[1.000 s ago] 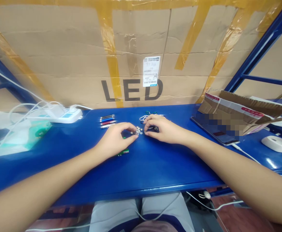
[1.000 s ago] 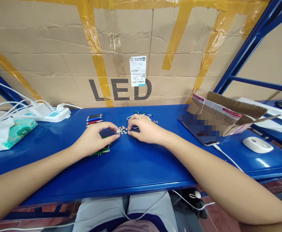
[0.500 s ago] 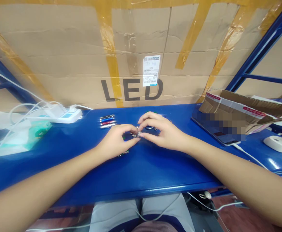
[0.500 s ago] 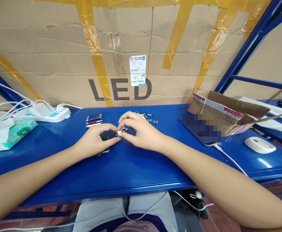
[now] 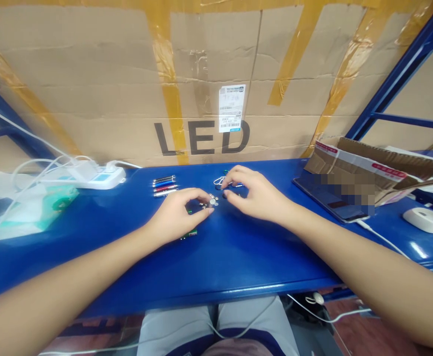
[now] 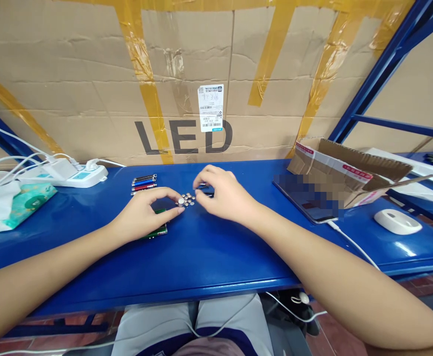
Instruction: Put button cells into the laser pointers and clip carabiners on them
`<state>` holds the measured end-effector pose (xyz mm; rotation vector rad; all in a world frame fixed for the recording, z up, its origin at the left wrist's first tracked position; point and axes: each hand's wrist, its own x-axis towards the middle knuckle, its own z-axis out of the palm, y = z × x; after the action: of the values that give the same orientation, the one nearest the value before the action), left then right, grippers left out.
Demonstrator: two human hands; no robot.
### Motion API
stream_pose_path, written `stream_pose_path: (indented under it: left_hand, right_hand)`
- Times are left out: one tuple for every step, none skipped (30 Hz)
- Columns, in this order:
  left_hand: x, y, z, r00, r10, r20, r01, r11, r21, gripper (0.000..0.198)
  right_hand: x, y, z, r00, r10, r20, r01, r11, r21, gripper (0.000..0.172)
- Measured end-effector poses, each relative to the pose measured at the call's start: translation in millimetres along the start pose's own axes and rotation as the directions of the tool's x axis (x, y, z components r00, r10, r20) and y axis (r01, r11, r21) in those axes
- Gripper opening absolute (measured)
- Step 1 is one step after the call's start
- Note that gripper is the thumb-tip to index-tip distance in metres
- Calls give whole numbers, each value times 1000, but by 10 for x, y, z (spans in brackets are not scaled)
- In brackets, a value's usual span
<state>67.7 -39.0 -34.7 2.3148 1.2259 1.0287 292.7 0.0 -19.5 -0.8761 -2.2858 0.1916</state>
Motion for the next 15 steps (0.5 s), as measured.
stream_pose_path:
  left_hand:
    - [-1,2,-3,1000,-11,-10,11,1000,-3,13]
    - [-1,4,-5,1000,-20,-18,20,1000,-9,14]
    - [-1,5,-7,999,-28,-22,28,999,-19,14]
    - [0,5,-8,999,-39,-24,38,999,-32,13]
    - [1,4,-9,998,-51,-26,49,998,-49,13]
    - [1,3,-10,998,-64,-27,62,996,-68,13]
    - [2,2,-10,997,-76,-30,73,993,-88,13]
    - [2,1,-10,996,-86,-31,82,991,-107,13]
    - [2,0,-9,995,-96,-33,91,988,-124,13]
    - [2,0,-9,994,-105,-38,98,985,-140,14]
    - [2,-1,-8,993,-112,-43,104,982,-157,15]
    - [2,-2,-7,992,-119,-50,109,979,-174,16]
    - [2,-4,-5,990,-127,-56,114,975,-190,17]
    - [3,-7,-2,989,-133,-63,117,972,-205,18]
    - [3,-11,2,989,-135,-66,118,968,-221,19]
  right_hand:
    - [9,53,-10,995,100,8,-99,992,-75,8]
    - [18,105,-21,979,203,34,-195,968,-161,6]
    - [24,153,-31,954,292,69,-268,932,-246,5]
    - [29,194,-39,930,357,91,-311,893,-325,10]
    - [30,227,-41,912,392,123,-321,866,-383,16]
    - [29,251,-36,898,413,153,-318,849,-422,21]
    - [27,268,-24,890,419,180,-307,842,-443,24]
    - [23,280,-7,884,420,203,-296,842,-452,26]
    - [19,288,15,881,420,219,-289,843,-454,27]
    - [15,294,36,879,420,226,-286,844,-454,27]
    - [14,297,55,880,418,225,-284,844,-455,27]
    - [15,296,67,882,415,222,-283,844,-456,27]
    - [17,289,72,885,412,218,-283,846,-452,27]
    - [22,273,68,888,409,212,-288,852,-438,27]
    - [28,247,58,892,403,203,-296,863,-410,27]
